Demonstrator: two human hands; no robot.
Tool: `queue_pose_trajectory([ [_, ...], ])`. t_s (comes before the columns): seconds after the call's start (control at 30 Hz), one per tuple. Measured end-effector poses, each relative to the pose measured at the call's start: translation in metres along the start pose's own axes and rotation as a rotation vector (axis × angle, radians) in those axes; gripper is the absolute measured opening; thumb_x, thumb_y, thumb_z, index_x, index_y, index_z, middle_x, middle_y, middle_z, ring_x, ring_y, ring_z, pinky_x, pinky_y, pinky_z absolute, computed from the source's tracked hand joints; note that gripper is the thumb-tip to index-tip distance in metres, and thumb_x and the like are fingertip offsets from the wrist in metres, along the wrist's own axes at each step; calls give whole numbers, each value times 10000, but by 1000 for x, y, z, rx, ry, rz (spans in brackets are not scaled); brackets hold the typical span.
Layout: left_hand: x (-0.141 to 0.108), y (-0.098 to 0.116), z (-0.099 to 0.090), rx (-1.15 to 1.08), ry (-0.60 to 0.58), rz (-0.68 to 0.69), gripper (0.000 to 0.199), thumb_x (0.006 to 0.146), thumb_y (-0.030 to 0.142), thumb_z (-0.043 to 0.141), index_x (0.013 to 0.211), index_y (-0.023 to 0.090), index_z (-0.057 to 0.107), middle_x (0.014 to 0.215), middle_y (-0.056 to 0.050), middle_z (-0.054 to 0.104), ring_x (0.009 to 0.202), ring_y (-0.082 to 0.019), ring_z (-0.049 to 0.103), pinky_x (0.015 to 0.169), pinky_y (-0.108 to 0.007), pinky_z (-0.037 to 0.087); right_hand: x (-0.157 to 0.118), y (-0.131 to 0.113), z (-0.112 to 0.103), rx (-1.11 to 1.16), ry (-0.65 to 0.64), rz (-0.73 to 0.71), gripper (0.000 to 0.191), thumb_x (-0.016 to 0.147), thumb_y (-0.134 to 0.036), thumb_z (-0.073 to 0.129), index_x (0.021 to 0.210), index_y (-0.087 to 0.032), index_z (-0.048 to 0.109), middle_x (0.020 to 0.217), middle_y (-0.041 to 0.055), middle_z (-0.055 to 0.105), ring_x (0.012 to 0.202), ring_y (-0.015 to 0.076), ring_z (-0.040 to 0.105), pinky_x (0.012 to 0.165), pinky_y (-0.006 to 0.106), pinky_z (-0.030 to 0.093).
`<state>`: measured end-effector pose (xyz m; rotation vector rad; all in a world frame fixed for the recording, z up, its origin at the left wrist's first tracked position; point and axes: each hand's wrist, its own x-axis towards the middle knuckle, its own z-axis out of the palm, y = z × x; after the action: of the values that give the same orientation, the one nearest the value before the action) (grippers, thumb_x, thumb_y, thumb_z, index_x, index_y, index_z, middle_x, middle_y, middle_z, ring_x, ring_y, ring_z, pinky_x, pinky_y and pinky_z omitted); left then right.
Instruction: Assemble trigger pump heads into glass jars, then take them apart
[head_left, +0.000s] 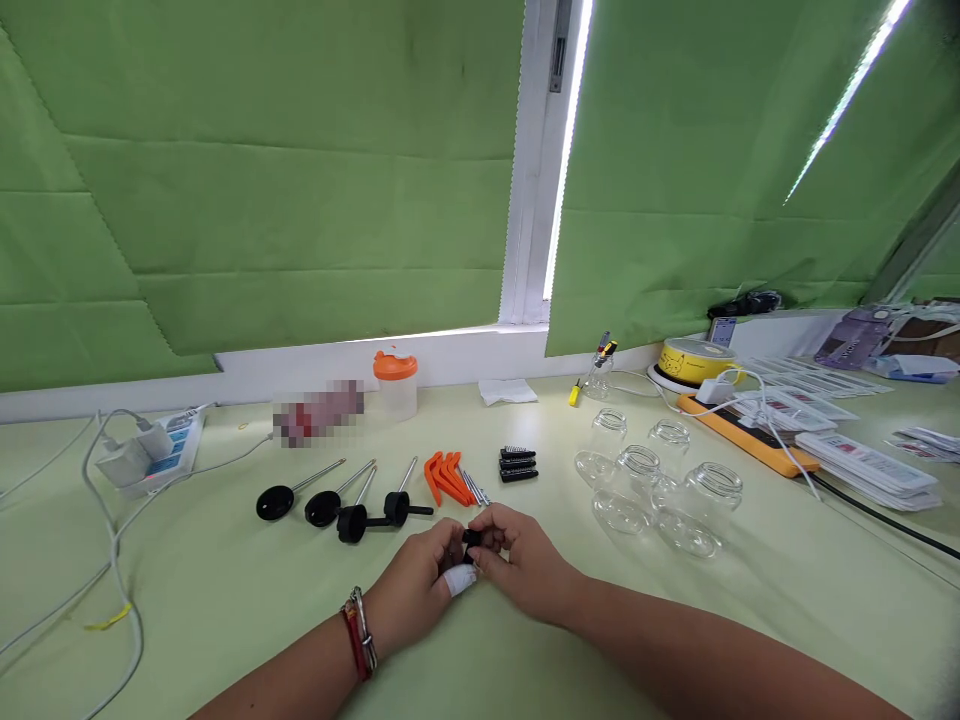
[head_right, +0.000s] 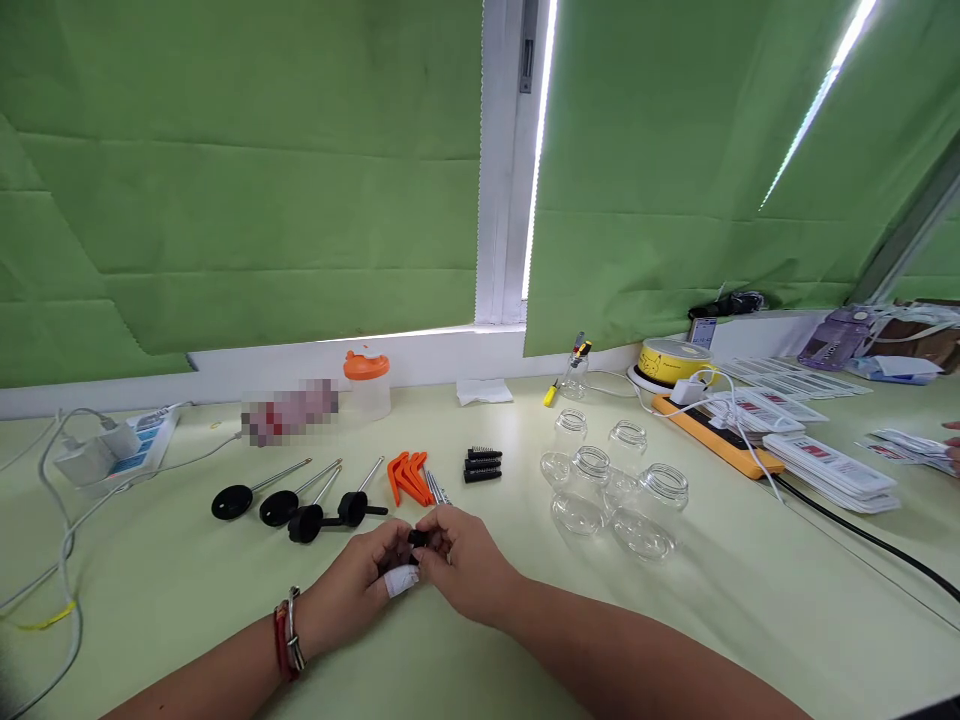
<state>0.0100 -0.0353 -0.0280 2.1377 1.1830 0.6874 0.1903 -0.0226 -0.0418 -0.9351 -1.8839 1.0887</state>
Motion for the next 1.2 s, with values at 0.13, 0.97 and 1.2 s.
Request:
queue_pose_trajectory([
  [0.13,-9,0,-7,304,232,129,331,819,290,522,1108,181,404,841,-36,584,601,-141,521,535,-259,420,10,2,10,208,10,212,159,669,-130,590,807,-181,528,671,-40,516,596,86,463,548,203,387],
  [0.97,-29,44,-12,782,142,988,179,800,51,436,864,88,599,557,-23,545,464,-136,467,408,-284,326,60,-23,54,-354,-191,223,218,722,-323,606,888,-181,613,693,9,627,541,109,525,467,195,352],
  [1.2,-28,40,-15,805,118,1012,177,806,51,433,882,68,591,567,-30,530,473,-135,467,410,-279,334,105,-6,-61,-729,150,199,186,805,-141,484,841,-166,665,956,75,655,885,163,577,696,222,400],
])
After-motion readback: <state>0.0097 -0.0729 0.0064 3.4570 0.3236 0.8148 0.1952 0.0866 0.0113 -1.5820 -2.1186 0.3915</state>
